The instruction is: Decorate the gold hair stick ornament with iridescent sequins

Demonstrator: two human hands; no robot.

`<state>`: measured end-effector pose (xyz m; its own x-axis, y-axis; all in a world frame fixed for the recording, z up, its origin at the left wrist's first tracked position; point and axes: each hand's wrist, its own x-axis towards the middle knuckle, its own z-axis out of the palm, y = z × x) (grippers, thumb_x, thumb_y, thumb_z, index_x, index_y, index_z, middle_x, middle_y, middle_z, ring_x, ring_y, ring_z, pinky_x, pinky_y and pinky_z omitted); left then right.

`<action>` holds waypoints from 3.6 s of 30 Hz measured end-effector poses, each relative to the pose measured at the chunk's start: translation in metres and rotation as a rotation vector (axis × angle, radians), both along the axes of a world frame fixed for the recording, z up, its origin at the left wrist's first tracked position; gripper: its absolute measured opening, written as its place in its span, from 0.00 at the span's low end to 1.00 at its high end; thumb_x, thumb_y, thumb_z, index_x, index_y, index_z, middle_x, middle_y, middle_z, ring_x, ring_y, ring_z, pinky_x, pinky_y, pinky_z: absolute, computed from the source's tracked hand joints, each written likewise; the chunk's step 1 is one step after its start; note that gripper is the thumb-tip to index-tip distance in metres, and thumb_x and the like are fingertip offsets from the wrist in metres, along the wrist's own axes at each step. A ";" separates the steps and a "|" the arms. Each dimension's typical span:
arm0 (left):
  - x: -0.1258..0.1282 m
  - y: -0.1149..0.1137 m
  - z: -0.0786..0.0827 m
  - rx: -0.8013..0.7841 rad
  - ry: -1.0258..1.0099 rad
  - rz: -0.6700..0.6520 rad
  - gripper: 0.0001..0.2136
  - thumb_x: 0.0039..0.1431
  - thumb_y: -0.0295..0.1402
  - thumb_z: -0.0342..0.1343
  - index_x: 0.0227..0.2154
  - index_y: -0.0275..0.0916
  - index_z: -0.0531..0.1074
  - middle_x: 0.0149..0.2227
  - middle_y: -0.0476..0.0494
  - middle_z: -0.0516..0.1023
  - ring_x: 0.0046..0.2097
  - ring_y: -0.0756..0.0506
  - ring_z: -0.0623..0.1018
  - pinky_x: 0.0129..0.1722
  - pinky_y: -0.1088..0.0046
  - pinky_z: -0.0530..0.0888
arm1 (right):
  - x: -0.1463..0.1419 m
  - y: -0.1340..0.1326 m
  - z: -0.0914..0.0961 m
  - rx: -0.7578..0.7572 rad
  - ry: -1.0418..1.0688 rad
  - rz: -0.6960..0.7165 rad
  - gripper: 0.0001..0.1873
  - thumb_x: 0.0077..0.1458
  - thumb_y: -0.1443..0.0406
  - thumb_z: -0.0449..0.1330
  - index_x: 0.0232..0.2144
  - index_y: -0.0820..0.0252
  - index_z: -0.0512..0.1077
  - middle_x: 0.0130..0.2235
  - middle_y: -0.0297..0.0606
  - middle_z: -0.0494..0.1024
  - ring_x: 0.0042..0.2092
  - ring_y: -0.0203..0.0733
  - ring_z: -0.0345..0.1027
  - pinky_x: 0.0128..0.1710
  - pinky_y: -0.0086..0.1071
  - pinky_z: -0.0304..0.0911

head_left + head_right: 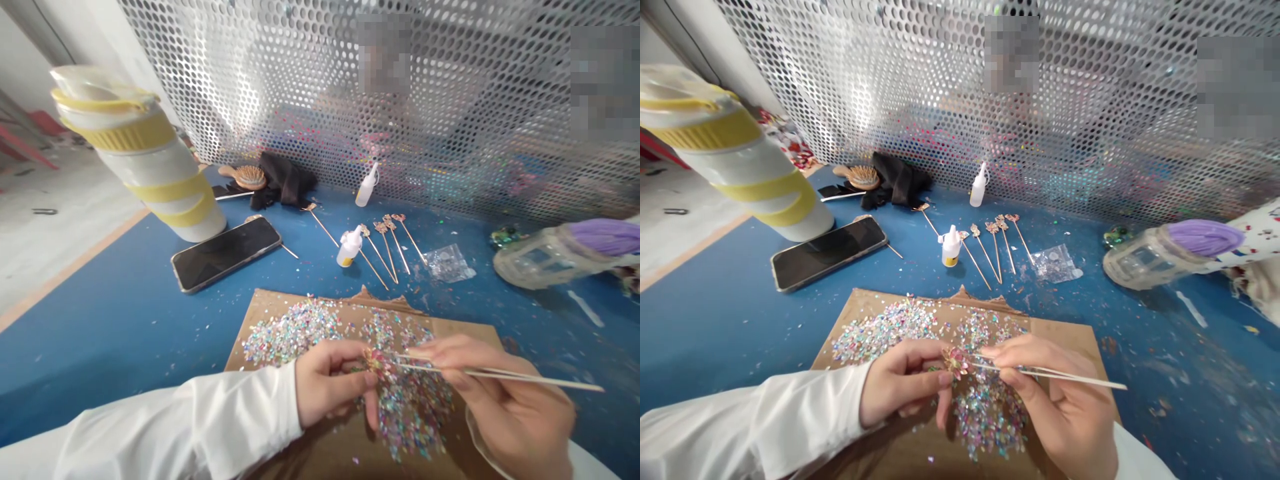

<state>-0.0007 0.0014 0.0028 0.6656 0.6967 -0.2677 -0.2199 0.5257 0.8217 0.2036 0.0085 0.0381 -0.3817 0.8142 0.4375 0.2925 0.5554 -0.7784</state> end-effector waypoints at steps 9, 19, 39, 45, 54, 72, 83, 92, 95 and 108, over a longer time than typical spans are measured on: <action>0.000 0.000 0.002 0.040 0.040 -0.004 0.17 0.55 0.39 0.52 0.43 0.33 0.70 0.19 0.49 0.72 0.12 0.59 0.54 0.10 0.82 0.50 | 0.001 -0.001 0.008 0.101 -0.136 0.114 0.12 0.54 0.76 0.52 0.37 0.57 0.67 0.36 0.36 0.74 0.41 0.40 0.69 0.41 0.32 0.65; -0.001 0.000 0.004 0.053 0.062 -0.003 0.14 0.55 0.37 0.51 0.42 0.34 0.72 0.19 0.49 0.71 0.12 0.59 0.54 0.10 0.83 0.50 | -0.001 0.001 0.014 0.153 -0.181 0.147 0.08 0.57 0.73 0.51 0.37 0.58 0.66 0.35 0.36 0.74 0.41 0.37 0.69 0.41 0.29 0.66; -0.001 0.001 0.004 0.082 0.077 -0.023 0.14 0.56 0.37 0.51 0.41 0.34 0.72 0.19 0.49 0.72 0.12 0.60 0.55 0.10 0.84 0.51 | 0.000 0.001 0.015 0.179 -0.146 0.171 0.11 0.53 0.77 0.51 0.37 0.61 0.66 0.35 0.38 0.74 0.41 0.38 0.69 0.41 0.30 0.66; -0.001 0.000 0.003 0.083 0.067 -0.021 0.14 0.56 0.37 0.51 0.41 0.35 0.72 0.20 0.48 0.72 0.12 0.60 0.55 0.10 0.84 0.51 | 0.000 0.000 0.014 0.169 -0.144 0.161 0.12 0.52 0.78 0.51 0.37 0.61 0.67 0.35 0.37 0.74 0.41 0.38 0.69 0.41 0.30 0.66; -0.001 0.000 0.002 0.066 0.053 -0.015 0.14 0.55 0.37 0.51 0.41 0.35 0.72 0.19 0.49 0.72 0.12 0.59 0.54 0.09 0.84 0.51 | 0.003 0.002 0.018 0.185 -0.183 0.214 0.14 0.50 0.79 0.51 0.38 0.63 0.66 0.37 0.39 0.73 0.42 0.38 0.67 0.43 0.30 0.65; -0.001 0.000 0.002 0.049 0.043 -0.023 0.15 0.55 0.38 0.52 0.41 0.34 0.71 0.20 0.49 0.72 0.12 0.59 0.54 0.10 0.83 0.51 | -0.001 0.003 0.018 0.229 -0.193 0.194 0.09 0.55 0.76 0.50 0.37 0.63 0.67 0.35 0.40 0.74 0.41 0.38 0.69 0.40 0.29 0.66; -0.001 0.000 0.002 0.046 0.039 -0.013 0.15 0.54 0.39 0.52 0.41 0.33 0.72 0.19 0.48 0.72 0.11 0.59 0.54 0.09 0.83 0.50 | 0.001 0.003 0.017 0.214 -0.199 0.209 0.13 0.51 0.78 0.50 0.38 0.62 0.67 0.36 0.40 0.74 0.41 0.40 0.69 0.40 0.32 0.67; -0.001 0.000 0.003 0.064 0.071 -0.015 0.16 0.55 0.39 0.51 0.41 0.34 0.72 0.19 0.49 0.72 0.12 0.59 0.54 0.10 0.83 0.51 | -0.002 0.004 0.021 0.229 -0.215 0.202 0.09 0.55 0.75 0.50 0.36 0.62 0.67 0.34 0.40 0.75 0.40 0.38 0.69 0.41 0.29 0.66; -0.001 0.000 0.003 0.065 0.066 -0.012 0.15 0.54 0.39 0.52 0.38 0.33 0.72 0.18 0.49 0.72 0.12 0.59 0.55 0.10 0.83 0.50 | -0.003 0.004 0.021 0.224 -0.216 0.189 0.08 0.56 0.74 0.50 0.36 0.61 0.67 0.34 0.39 0.75 0.39 0.39 0.70 0.39 0.29 0.67; 0.009 -0.006 -0.006 0.067 -0.104 0.194 0.14 0.56 0.42 0.49 0.37 0.37 0.58 0.22 0.49 0.73 0.10 0.60 0.54 0.08 0.85 0.47 | -0.003 -0.009 -0.001 0.090 0.145 0.008 0.08 0.59 0.68 0.48 0.41 0.54 0.63 0.39 0.42 0.71 0.40 0.46 0.68 0.36 0.43 0.66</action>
